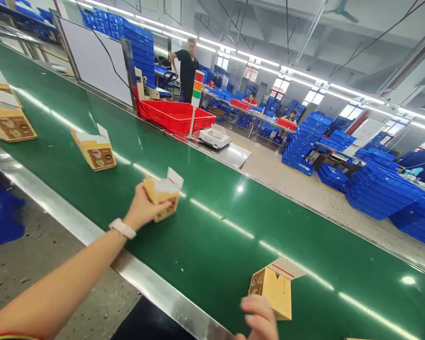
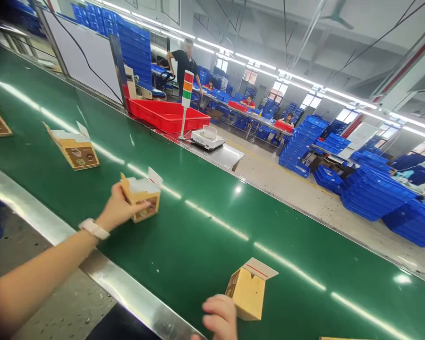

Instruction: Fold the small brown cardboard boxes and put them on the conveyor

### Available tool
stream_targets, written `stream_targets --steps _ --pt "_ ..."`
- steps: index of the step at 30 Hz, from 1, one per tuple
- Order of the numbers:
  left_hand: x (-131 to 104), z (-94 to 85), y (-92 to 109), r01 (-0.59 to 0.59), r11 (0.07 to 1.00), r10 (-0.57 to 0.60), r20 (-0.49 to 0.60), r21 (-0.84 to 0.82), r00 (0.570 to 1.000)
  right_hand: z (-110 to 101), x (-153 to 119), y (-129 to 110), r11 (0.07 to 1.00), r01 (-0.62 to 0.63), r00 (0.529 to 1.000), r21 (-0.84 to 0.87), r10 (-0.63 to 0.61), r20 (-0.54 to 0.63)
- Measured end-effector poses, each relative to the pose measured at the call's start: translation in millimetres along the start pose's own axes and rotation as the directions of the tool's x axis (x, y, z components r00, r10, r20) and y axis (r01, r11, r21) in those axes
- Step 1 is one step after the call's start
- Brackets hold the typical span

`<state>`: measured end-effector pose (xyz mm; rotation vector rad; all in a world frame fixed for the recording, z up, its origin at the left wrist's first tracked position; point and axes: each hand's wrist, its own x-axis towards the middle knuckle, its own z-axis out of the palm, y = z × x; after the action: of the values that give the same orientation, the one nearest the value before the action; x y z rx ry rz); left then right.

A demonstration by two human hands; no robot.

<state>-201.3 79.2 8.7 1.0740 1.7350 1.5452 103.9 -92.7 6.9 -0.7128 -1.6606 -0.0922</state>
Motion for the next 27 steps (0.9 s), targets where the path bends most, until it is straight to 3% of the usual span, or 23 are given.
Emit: stream_targets --steps 2,5,7,9,11,13,16,20,21,22,23,25,27 --pt "-50.1 30.2 -3.1 -0.021 1.000 0.024 0.139 -0.022 0.990 14.8 -0.6 -9.0 0.997 -0.038 0.975 -0.063 0.051 0.216" --pt "-129.5 60.5 -15.9 -0.139 0.988 0.157 0.390 -0.073 0.908 31.4 -7.6 -16.6 0.948 -0.084 0.944 -0.307 0.174 0.279" --pt "-167.7 69.7 -25.3 -0.216 0.973 0.227 0.450 -0.076 0.864 35.8 -15.0 -16.5 0.895 -0.106 0.908 -0.433 0.265 0.325" --pt "-189.2 72.7 -31.5 -0.325 0.944 0.314 0.447 -0.054 0.838 34.8 -21.8 -13.6 0.833 -0.161 0.864 -0.529 0.378 0.331" --pt "-197.2 72.0 -32.2 -0.467 0.883 0.441 0.427 -0.049 0.789 30.1 -25.5 -8.4 0.772 -0.225 0.826 -0.595 0.475 0.303" --pt "-196.9 69.0 -27.9 -0.612 0.788 0.577 0.425 -0.066 0.697 23.2 -24.5 -1.1 0.731 -0.259 0.797 -0.631 0.531 0.288" --pt "-188.5 62.4 -17.3 -0.772 0.629 0.717 0.449 -0.087 0.533 11.1 -13.4 11.7 0.755 -0.218 0.732 -0.618 0.545 0.409" --pt "-173.1 54.8 -4.6 -0.911 0.386 0.834 0.477 -0.148 0.276 -1.9 8.1 21.3 0.879 -0.172 0.581 -0.445 0.456 0.674" --pt "-170.6 54.1 -1.8 -0.924 0.341 0.843 0.492 -0.173 0.218 -3.7 10.6 21.8 0.892 -0.190 0.567 -0.411 0.441 0.695" --pt "-169.2 54.1 0.8 -0.927 0.319 0.841 0.510 -0.196 0.182 -4.7 10.5 21.9 0.905 -0.204 0.576 -0.373 0.419 0.702" --pt "-169.0 54.9 3.1 -0.921 0.327 0.831 0.529 -0.210 0.174 -5.0 7.6 21.8 0.919 -0.218 0.611 -0.329 0.392 0.688" --pt "-172.3 59.1 6.4 -0.889 0.398 0.800 0.560 -0.226 0.216 -3.5 -6.7 21.6 0.935 -0.260 0.736 -0.240 0.353 0.578" --pt "-179.0 65.9 6.6 -0.827 0.497 0.765 0.581 -0.263 0.276 0.4 -27.8 21.5 0.919 -0.354 0.849 -0.172 0.393 0.353"
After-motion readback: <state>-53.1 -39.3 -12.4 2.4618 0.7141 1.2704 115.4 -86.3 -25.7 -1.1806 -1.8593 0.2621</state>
